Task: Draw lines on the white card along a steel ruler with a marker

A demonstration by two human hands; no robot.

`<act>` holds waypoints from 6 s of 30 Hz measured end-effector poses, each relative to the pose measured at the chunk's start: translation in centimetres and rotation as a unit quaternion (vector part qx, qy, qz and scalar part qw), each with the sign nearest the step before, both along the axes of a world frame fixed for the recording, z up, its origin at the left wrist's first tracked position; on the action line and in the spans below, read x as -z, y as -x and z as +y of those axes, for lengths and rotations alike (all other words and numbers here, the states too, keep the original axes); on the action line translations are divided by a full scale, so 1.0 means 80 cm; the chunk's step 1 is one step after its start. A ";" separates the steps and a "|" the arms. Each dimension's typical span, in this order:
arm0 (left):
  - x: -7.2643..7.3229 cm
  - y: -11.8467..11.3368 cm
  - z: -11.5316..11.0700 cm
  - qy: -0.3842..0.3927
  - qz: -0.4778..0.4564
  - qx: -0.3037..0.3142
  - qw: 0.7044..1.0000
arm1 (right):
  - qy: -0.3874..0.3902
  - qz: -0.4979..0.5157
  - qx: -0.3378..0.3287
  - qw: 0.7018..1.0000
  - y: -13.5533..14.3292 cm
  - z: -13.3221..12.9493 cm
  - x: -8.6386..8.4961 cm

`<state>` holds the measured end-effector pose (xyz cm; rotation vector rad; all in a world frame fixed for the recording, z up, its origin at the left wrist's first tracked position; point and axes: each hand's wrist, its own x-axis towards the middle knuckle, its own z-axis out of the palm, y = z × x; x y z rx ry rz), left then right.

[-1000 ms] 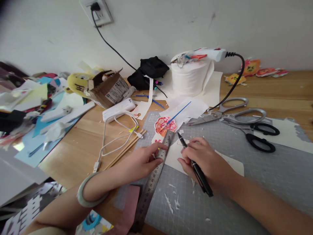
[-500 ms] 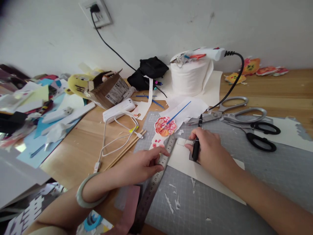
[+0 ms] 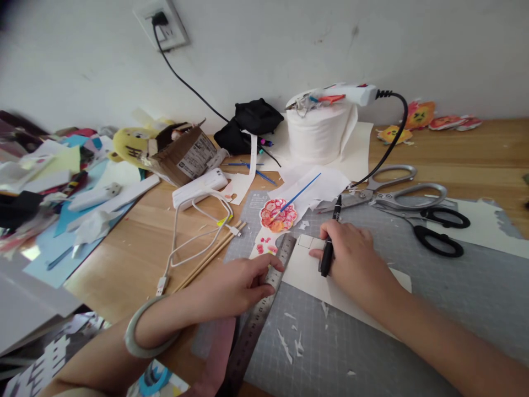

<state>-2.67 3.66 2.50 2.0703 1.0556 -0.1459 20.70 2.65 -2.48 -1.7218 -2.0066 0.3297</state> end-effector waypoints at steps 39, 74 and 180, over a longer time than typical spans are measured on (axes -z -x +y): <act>-0.003 0.009 -0.002 -0.016 0.046 0.065 0.997 | 0.044 0.067 0.014 0.997 -0.002 0.006 0.001; -0.003 0.000 0.001 0.128 -0.129 0.025 0.983 | 0.129 0.408 0.016 0.904 0.016 -0.015 -0.034; 0.004 -0.001 -0.001 0.111 -0.199 0.028 0.973 | 0.168 0.577 0.040 0.798 0.013 -0.021 -0.030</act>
